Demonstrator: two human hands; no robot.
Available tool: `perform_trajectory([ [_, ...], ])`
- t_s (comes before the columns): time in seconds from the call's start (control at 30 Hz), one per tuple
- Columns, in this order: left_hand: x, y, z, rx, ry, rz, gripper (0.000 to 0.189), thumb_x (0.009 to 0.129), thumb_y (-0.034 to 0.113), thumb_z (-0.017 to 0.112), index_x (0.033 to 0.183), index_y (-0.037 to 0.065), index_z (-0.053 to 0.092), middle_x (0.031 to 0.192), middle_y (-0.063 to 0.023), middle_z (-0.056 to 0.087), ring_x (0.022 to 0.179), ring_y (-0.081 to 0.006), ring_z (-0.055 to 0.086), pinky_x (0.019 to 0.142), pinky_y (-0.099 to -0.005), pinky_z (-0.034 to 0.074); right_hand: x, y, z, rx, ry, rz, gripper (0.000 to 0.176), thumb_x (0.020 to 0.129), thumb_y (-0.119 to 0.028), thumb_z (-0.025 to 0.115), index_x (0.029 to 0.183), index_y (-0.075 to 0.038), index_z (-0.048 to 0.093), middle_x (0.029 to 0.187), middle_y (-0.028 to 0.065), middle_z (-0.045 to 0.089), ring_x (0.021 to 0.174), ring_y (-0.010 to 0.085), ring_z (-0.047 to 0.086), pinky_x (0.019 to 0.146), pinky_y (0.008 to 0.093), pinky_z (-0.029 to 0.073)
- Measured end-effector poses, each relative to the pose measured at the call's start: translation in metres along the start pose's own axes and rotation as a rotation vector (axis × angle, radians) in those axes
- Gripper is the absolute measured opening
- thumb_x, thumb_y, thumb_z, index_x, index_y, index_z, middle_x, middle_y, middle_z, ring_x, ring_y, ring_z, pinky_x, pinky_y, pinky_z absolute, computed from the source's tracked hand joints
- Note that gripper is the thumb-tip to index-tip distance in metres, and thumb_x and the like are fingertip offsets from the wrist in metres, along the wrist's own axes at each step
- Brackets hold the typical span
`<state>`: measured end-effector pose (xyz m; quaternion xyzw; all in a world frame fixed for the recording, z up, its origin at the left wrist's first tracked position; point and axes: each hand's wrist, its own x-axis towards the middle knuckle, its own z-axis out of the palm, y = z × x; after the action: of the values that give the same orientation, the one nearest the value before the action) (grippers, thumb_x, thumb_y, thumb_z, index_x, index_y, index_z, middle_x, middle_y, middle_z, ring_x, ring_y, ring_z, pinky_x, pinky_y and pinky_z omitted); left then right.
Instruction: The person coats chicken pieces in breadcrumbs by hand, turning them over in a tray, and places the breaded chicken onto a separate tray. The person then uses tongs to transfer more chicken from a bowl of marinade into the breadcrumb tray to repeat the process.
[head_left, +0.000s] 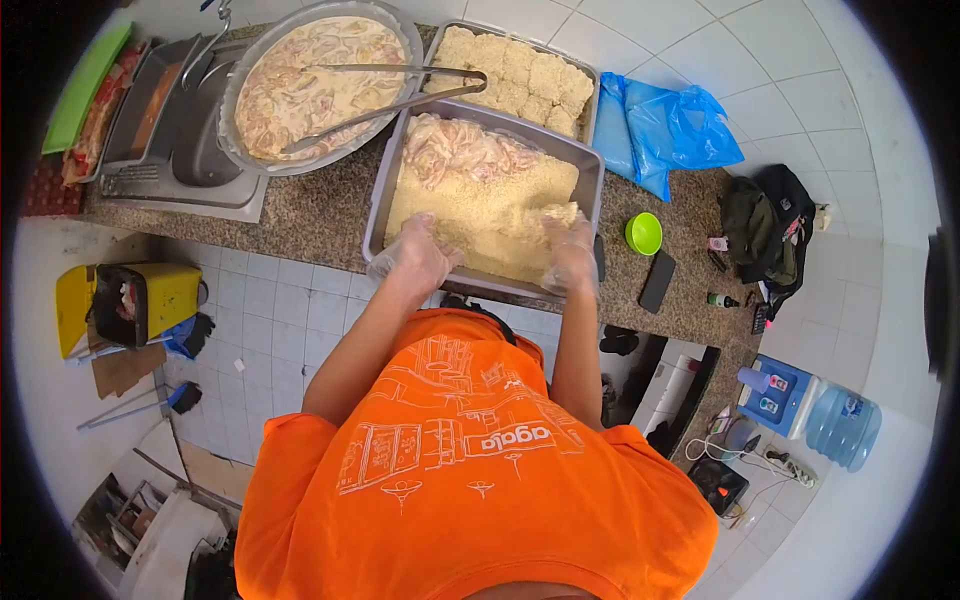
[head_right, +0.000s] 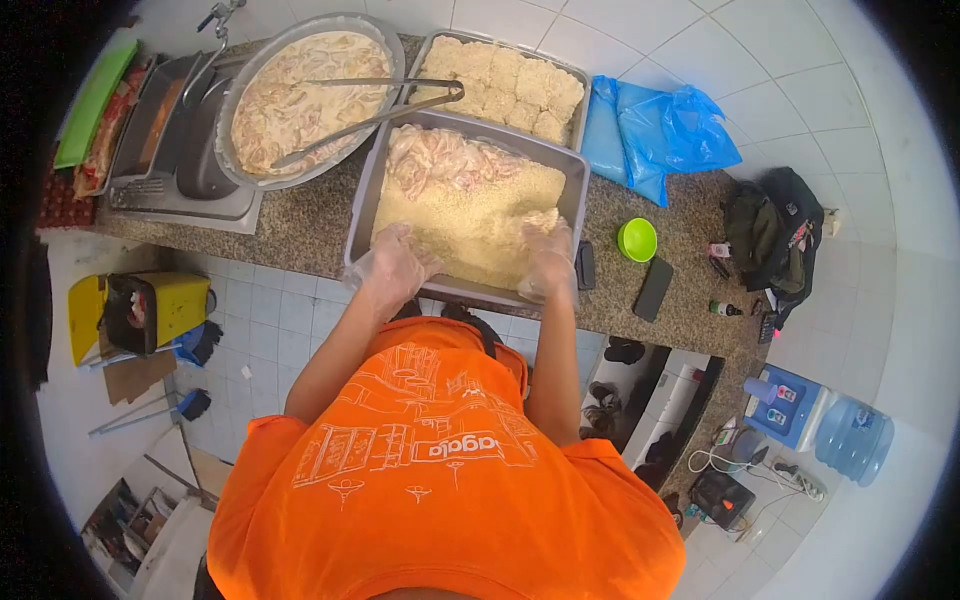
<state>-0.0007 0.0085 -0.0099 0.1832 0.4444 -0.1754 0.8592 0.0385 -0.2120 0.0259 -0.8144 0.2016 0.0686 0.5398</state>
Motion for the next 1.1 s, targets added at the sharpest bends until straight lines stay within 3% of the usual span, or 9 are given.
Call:
perform_trajectory([
  [0.13,0.0,-0.005,0.001,0.123,-0.078,0.054,0.084,0.09,0.036,0.043,0.145,-0.005,-0.006,0.15,-0.0291,-0.001,0.141,-0.0411,0.002,0.114,-0.052,0.01,0.001,0.005,-0.009,-0.399,0.003,-0.245,0.04,0.083,-0.021,0.067,0.113,0.003,0.056,0.099,0.017,0.066,0.09,0.03,0.064,0.08,0.0374,0.049],
  [0.3,0.016,-0.014,0.009,0.183,-0.203,0.016,0.062,0.091,0.036,0.04,0.139,-0.001,0.027,0.141,-0.0227,0.036,0.13,-0.0378,0.037,0.108,-0.0551,0.025,-0.008,-0.001,0.007,-0.517,-0.098,-0.277,0.044,0.091,-0.038,0.051,0.107,0.002,0.058,0.11,0.0275,0.058,0.1,0.0403,0.058,0.088,0.0461,0.044],
  [0.4,0.046,-0.029,0.008,0.325,-0.158,-0.082,0.051,0.092,0.035,0.037,0.131,0.002,0.039,0.132,-0.0188,0.048,0.12,-0.0354,0.048,0.105,-0.0553,0.03,0.056,0.146,0.004,-1.093,-0.359,-0.232,0.045,0.096,-0.034,0.039,0.117,0.002,0.054,0.107,0.023,0.062,0.1,0.035,0.06,0.087,0.04,0.046],
  [0.5,0.076,-0.065,0.02,0.407,-0.095,-0.21,0.051,0.093,0.036,0.035,0.131,0.003,0.04,0.133,-0.0186,0.048,0.12,-0.035,0.048,0.104,-0.0542,0.033,0.039,0.171,0.014,-1.129,-0.335,-0.636,0.044,0.098,-0.031,0.031,0.114,0.001,0.057,0.112,0.0218,0.061,0.105,0.033,0.058,0.088,0.0383,0.045],
  [0.53,0.059,-0.07,0.036,0.412,-0.096,-0.213,0.051,0.093,0.036,0.035,0.131,0.003,0.04,0.133,-0.0186,0.048,0.12,-0.035,0.048,0.104,-0.0542,0.033,0.003,0.082,0.014,-0.628,-0.349,-0.008,0.036,0.095,-0.026,0.039,0.111,0.001,0.058,0.111,0.0181,0.061,0.106,0.0288,0.058,0.087,0.037,0.044],
  [0.63,0.014,-0.069,0.072,0.454,-0.112,-0.185,0.052,0.094,0.039,0.034,0.127,0.0,0.042,0.127,-0.0192,0.052,0.113,-0.0355,0.054,0.1,-0.0533,0.037,0.018,0.096,0.021,-0.303,-0.412,-0.079,0.036,0.094,-0.026,0.044,0.114,0.001,0.057,0.114,0.0201,0.059,0.107,0.0297,0.057,0.091,0.0378,0.042],
  [0.73,0.03,-0.061,0.053,0.1,-0.321,-0.191,0.055,0.094,0.039,0.033,0.127,-0.004,0.039,0.128,-0.0202,0.05,0.117,-0.0347,0.05,0.103,-0.055,0.034,0.009,0.029,-0.006,-0.912,-0.436,-0.289,0.038,0.095,-0.03,0.044,0.115,0.0,0.056,0.118,0.024,0.055,0.109,0.0325,0.055,0.094,0.0395,0.04],
  [0.83,0.001,-0.022,0.044,0.076,-0.248,-0.037,0.052,0.094,0.035,0.033,0.125,-0.005,0.039,0.129,-0.0217,0.045,0.12,-0.0354,0.045,0.1,-0.0557,0.035,-0.003,-0.003,-0.008,-0.306,-0.095,0.004,0.04,0.095,-0.035,0.042,0.11,-0.001,0.058,0.12,0.0248,0.053,0.112,0.038,0.05,0.096,0.0431,0.037],
  [1.1,-0.006,0.008,0.006,0.17,-0.201,0.108,0.057,0.094,0.034,0.032,0.135,-0.006,0.025,0.14,-0.0257,0.028,0.13,-0.0401,0.032,0.107,-0.0586,0.024,0.02,0.053,0.045,-0.805,-0.424,-0.343,0.043,0.09,-0.027,0.044,0.125,-0.004,0.05,0.135,0.0114,0.049,0.124,0.0285,0.046,0.109,0.0359,0.03],
])
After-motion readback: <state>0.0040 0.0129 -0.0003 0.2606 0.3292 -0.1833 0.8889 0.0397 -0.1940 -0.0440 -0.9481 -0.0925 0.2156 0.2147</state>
